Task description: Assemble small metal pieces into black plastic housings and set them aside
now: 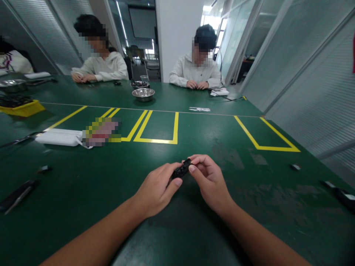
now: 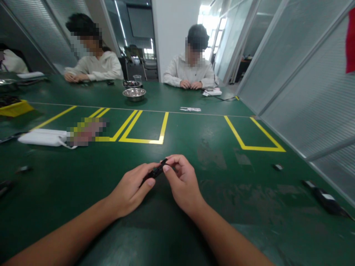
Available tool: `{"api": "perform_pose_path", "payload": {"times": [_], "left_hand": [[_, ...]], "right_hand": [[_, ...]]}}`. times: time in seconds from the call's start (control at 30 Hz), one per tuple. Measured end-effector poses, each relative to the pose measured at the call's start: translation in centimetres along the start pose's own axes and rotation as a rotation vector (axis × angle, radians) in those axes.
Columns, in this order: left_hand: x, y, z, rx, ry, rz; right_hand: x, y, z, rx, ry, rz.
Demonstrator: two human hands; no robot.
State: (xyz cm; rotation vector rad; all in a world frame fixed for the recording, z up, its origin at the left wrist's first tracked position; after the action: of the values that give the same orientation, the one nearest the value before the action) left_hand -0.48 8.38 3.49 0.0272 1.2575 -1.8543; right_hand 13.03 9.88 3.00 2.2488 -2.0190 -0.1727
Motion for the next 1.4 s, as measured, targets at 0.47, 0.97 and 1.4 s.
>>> {"api": "perform_pose_path", "payload": {"times": [0.47, 0.97, 1.4], "left_hand": [[0.0, 0.3, 0.0, -0.005, -0.023, -0.026], [-0.1, 1.4, -0.2, 0.068, -0.084, -0.131], [0.1, 0.9, -0.9, 0.034, -0.183, -0.098]], "right_hand": [[-0.2, -0.3, 0.2, 0.101, 0.022, -0.035], [-0.3, -0.6, 0.8, 0.167, 0.086, -0.089], [0.1, -0.5, -0.7, 0.529, -0.075, -0.086]]}}
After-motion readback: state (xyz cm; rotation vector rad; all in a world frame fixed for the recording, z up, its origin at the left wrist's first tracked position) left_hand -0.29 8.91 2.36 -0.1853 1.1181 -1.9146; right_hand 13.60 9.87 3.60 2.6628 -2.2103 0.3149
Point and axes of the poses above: each hand's wrist, its own x-axis away from the middle knuckle, its own y-axis out of the palm, z = x × y, the point moved 9 cm from there along -x, towards the middle knuckle, and after that the axes turned 13 degrees about y, right-handed, at the moved point
